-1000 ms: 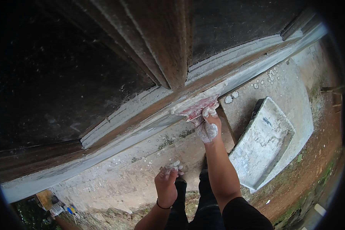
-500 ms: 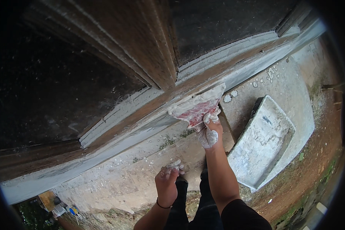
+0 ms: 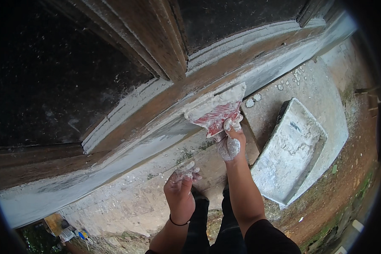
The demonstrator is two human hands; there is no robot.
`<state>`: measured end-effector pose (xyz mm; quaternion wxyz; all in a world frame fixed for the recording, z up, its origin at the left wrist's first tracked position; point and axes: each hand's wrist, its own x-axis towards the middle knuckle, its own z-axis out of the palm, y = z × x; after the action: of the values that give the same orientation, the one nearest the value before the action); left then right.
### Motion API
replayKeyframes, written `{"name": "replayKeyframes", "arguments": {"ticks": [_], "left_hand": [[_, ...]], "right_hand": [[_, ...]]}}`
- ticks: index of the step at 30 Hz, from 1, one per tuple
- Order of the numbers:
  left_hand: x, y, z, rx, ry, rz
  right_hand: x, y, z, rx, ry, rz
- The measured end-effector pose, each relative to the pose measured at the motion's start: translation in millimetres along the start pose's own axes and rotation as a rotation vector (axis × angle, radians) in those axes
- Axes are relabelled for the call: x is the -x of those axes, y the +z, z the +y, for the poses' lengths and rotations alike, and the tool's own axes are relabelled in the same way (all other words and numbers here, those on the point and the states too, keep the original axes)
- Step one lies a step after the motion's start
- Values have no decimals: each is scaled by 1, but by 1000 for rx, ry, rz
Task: Applying plaster or wall filler to the exterior wall around a window frame using a putty knife.
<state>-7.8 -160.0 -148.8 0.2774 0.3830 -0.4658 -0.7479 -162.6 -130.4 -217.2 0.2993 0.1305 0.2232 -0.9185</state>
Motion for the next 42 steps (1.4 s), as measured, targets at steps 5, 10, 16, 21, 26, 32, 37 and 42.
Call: {"name": "replayKeyframes", "arguments": {"ticks": [5,10,16,21,26,32,37,42], "left_hand": [[-19,15,18,12,152,-18],[-27,16,23,61,173,-51],[-28,11,16,-94,230,-39],[-27,11,13,-99,221,1],[-18,-3,8,-182,315,71],[-7,-13,7,-220,443,252],[-4,-19,3,-223,442,251],[-2,-25,3,-233,445,227]], "right_hand": [[2,-2,-2,-13,-3,-95],[-5,-8,-4,58,-18,-89],[6,-10,-11,9,-45,-48],[22,-2,-13,59,-65,-34],[55,10,1,196,-190,140],[73,34,15,167,-177,217],[74,40,21,169,-205,219],[71,40,24,143,-197,222]]}}
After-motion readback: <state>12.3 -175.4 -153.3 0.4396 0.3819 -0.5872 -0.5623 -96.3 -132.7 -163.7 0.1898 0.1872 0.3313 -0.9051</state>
